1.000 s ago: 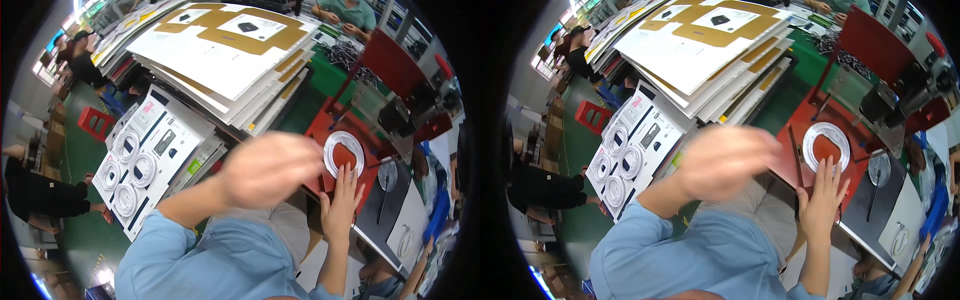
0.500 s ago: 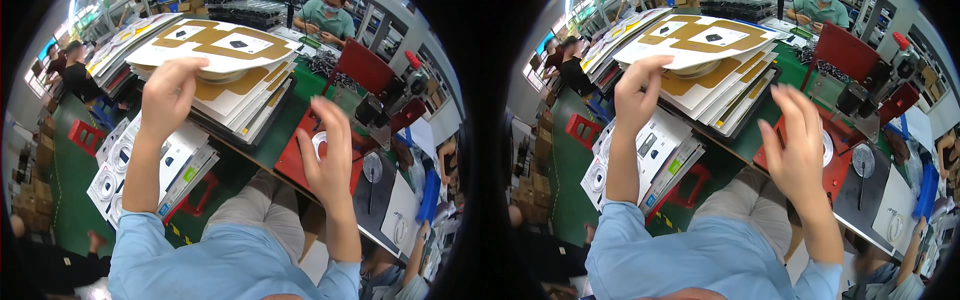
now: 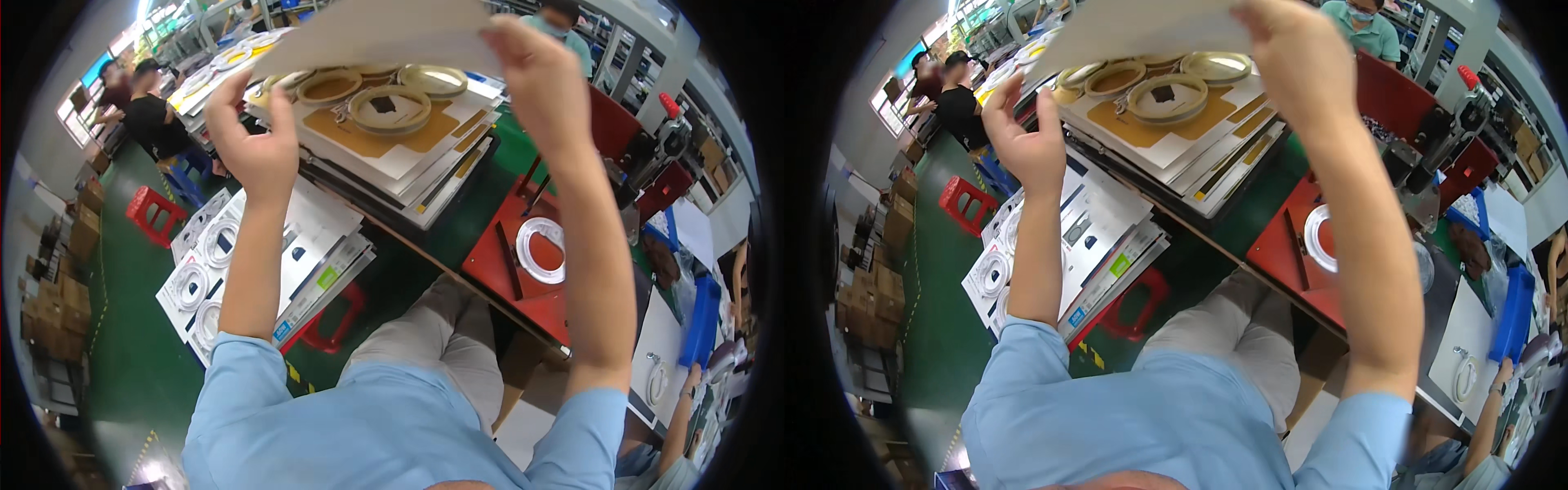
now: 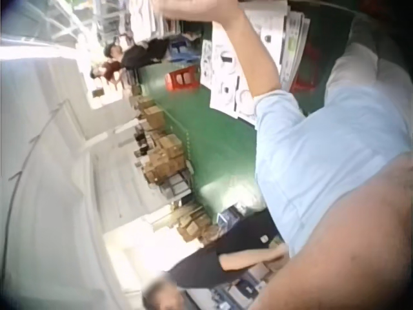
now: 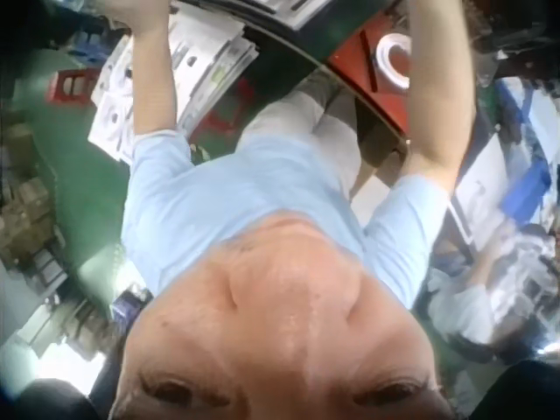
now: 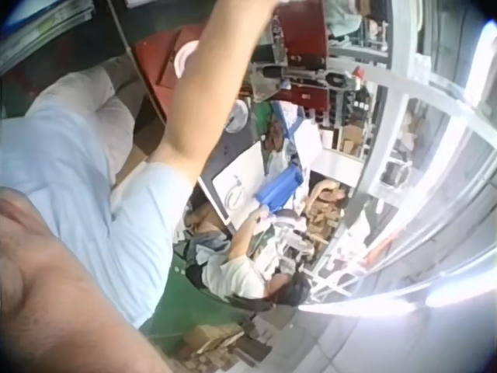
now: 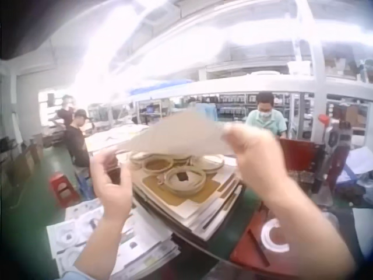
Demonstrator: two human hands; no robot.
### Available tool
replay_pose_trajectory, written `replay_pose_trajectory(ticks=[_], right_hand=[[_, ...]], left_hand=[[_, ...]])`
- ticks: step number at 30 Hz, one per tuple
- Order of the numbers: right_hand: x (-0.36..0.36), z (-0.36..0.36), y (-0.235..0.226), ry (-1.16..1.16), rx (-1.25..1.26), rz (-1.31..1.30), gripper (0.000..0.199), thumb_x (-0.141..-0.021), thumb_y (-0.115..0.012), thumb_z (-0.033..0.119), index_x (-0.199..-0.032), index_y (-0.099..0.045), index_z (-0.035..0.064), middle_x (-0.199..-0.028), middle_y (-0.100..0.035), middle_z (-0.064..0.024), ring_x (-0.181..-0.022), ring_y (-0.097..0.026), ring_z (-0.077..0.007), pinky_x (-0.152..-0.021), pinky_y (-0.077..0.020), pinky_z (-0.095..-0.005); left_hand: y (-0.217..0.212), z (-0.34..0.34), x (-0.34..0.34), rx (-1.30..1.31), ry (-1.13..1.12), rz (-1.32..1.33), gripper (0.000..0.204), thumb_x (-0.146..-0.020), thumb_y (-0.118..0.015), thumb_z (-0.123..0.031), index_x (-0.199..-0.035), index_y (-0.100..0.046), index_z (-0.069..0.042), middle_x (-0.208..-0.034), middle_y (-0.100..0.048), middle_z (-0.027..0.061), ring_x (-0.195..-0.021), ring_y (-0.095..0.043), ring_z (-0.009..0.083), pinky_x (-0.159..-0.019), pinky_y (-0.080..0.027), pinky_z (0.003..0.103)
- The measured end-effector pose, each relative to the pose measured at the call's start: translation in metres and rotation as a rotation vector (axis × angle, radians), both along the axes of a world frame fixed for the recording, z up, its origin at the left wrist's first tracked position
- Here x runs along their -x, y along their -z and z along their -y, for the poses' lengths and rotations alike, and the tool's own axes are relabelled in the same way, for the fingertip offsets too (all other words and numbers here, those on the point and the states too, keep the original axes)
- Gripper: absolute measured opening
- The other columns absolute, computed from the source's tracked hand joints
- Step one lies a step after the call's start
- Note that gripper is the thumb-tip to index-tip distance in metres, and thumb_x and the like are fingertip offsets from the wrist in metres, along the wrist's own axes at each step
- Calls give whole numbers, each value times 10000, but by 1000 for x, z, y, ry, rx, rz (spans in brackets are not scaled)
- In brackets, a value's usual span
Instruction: Apply a lubricant to a plastic ring using a brush and then use a press machine to assemble it.
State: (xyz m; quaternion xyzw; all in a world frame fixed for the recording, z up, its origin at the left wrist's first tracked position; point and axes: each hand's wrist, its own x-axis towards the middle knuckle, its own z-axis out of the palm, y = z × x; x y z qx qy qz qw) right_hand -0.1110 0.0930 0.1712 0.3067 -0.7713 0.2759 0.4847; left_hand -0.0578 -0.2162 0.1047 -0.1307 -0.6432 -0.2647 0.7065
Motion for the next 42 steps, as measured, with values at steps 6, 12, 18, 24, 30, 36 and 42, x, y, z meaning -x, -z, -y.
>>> replay_pose_trajectory(ticks=[6,12,18,24,30,36,42], right_hand=[[-77,-122,-32,206,118,-337,273,-1022,-684,260,-1134,-754,21,-969,-777,-62,-774,-686,-105,-686,-524,-292],[-296,-391,89,1192,-32,131,429,-1098,-570,151,-1511,-511,50,-1472,-565,-172,-1249,-612,-264,-1008,-538,-427],[-571,-428,253,528,1326,414,381,-1118,-552,244,-1440,-501,48,-1436,-582,-118,-1302,-563,-238,-1143,-433,-413],[-826,-320,366,841,1770,656,353,-1118,-535,228,-1415,-496,42,-1400,-600,-132,-1292,-569,-279,-1119,-464,-458],[-877,-239,440,1059,2012,597,341,-1105,-565,197,-1392,-534,13,-1366,-634,-134,-1242,-620,-270,-1091,-509,-435],[-773,-290,508,1681,1565,598,206,-1020,-704,233,-933,-696,47,-781,-629,1,-665,-513,-112,-584,-425,-304],[-668,-334,554,1779,1039,1818,411,-916,-686,232,-1158,-683,-101,-1174,-726,-304,-1046,-747,-377,-906,-595,-459]], left_hand=[[26,0,10,8,296,412,193,-915,-710,-17,-1107,-699,2,-1051,-727,123,-969,-710,232,-866,-569,344],[-3,1,57,200,168,800,248,-933,-701,-179,-1146,-738,-57,-1058,-748,140,-998,-698,292,-905,-550,399],[-1,0,146,811,-222,859,418,-968,-671,-433,-1086,-792,-52,-989,-763,225,-1013,-722,381,-960,-530,499],[-15,44,173,794,-81,1158,356,-982,-644,-309,-1047,-771,16,-909,-758,238,-865,-752,352,-781,-567,430],[-35,60,158,467,277,1129,401,-1082,-624,-353,-1256,-670,5,-1073,-682,60,-951,-609,146,-865,-490,286],[-17,-60,24,493,657,914,312,-1132,-459,-188,-1348,-531,25,-1243,-662,133,-1096,-609,178,-1032,-439,299],[68,-126,-32,485,881,758,329,-1101,-548,-180,-1314,-498,65,-1094,-631,175,-909,-628,200,-834,-512,309]])
